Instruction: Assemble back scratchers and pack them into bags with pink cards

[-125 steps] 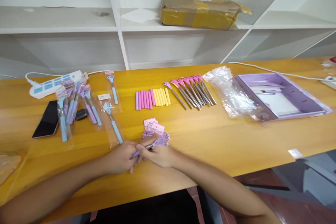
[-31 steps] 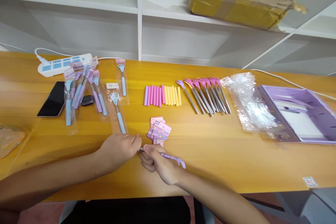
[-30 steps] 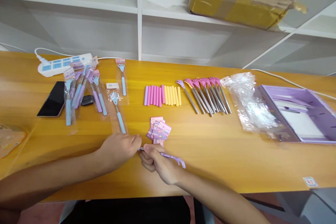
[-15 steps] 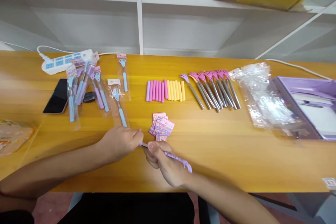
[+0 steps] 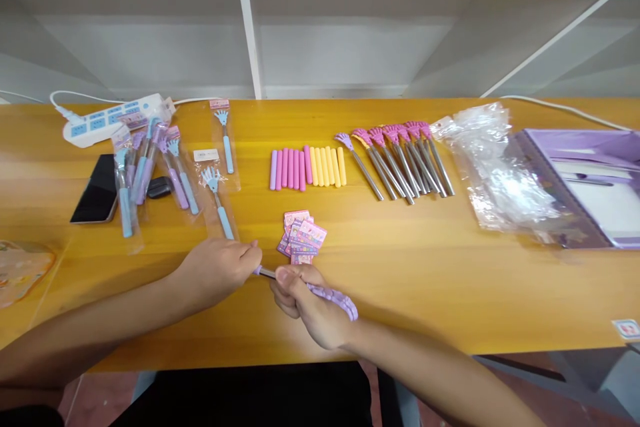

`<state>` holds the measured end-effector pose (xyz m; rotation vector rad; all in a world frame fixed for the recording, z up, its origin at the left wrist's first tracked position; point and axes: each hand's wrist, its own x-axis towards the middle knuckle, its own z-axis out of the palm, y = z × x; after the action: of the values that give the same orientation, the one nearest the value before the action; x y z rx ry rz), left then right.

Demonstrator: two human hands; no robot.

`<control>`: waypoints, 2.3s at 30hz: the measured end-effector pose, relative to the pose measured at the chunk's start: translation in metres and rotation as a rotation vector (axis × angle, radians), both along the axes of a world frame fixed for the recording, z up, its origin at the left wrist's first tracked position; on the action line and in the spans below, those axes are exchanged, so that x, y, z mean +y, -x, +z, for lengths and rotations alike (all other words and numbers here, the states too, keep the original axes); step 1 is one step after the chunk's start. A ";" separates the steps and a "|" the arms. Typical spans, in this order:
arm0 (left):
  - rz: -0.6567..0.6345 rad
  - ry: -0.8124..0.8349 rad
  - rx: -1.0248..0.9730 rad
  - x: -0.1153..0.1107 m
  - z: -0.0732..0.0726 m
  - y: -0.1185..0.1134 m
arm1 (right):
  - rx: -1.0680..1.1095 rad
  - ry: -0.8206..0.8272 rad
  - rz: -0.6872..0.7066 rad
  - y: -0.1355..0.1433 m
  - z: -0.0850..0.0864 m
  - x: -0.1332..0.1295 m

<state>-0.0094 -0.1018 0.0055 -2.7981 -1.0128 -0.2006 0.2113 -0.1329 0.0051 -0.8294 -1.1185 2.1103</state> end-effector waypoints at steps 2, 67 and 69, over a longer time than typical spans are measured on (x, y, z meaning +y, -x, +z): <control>0.012 0.003 0.011 0.000 0.001 0.001 | 0.013 0.014 -0.010 0.000 -0.003 0.000; -0.091 -0.329 -0.154 0.033 0.003 0.017 | 0.060 -0.107 -0.082 0.007 -0.006 0.002; -0.089 -0.375 -0.138 0.035 0.007 0.021 | 0.055 -0.135 -0.088 0.005 -0.003 -0.001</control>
<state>-0.0305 -0.0663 0.0120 -2.5131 -0.7803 -0.5417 0.2062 -0.1336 0.0021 -0.7393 -1.1603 1.9501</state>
